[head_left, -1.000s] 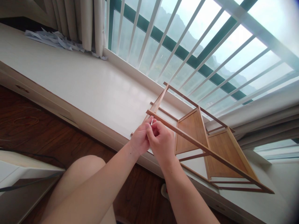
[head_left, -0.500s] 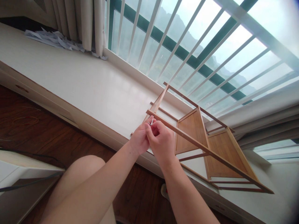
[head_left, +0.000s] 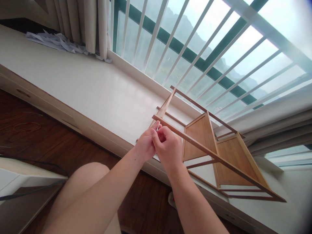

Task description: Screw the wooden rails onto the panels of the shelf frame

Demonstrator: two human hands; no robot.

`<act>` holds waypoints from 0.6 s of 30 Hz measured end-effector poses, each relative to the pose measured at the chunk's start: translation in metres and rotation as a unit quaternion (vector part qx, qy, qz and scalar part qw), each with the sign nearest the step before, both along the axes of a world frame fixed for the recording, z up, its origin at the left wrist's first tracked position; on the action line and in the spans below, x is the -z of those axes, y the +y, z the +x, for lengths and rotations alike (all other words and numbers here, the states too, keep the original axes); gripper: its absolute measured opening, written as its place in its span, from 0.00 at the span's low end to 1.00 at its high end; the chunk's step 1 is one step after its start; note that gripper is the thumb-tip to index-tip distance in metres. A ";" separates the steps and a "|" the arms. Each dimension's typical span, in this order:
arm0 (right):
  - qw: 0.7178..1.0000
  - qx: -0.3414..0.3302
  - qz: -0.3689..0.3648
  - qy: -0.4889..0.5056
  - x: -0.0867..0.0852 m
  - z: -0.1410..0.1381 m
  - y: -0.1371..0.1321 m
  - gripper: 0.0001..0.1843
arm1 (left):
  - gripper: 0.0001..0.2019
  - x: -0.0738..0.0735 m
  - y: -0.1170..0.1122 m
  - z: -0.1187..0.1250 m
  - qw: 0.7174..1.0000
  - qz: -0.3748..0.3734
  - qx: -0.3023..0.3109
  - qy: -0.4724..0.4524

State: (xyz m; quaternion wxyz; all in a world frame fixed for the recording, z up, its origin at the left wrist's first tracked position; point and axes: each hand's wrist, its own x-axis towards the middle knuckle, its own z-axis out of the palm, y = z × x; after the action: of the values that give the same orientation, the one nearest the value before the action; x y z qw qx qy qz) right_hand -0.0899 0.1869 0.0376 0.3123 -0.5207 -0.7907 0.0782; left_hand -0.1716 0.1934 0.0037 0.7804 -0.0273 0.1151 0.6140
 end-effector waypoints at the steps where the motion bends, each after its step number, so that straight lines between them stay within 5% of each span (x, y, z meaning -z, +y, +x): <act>1: 1.000 0.001 0.001 -0.001 0.000 0.000 0.000 0.17 | 0.11 0.000 0.000 0.000 1.000 -0.002 -0.001 0.000; 18: 0.998 -0.023 -0.051 0.008 0.000 -0.001 0.002 0.16 | 0.15 0.012 0.004 -0.001 0.999 0.021 0.006 0.033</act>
State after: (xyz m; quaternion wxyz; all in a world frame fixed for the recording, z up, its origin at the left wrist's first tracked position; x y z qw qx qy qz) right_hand -0.0913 0.1893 0.0373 0.2895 -0.5172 -0.7949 0.1299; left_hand -0.1725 0.1973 -0.0085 0.7803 0.0098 0.1283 0.6120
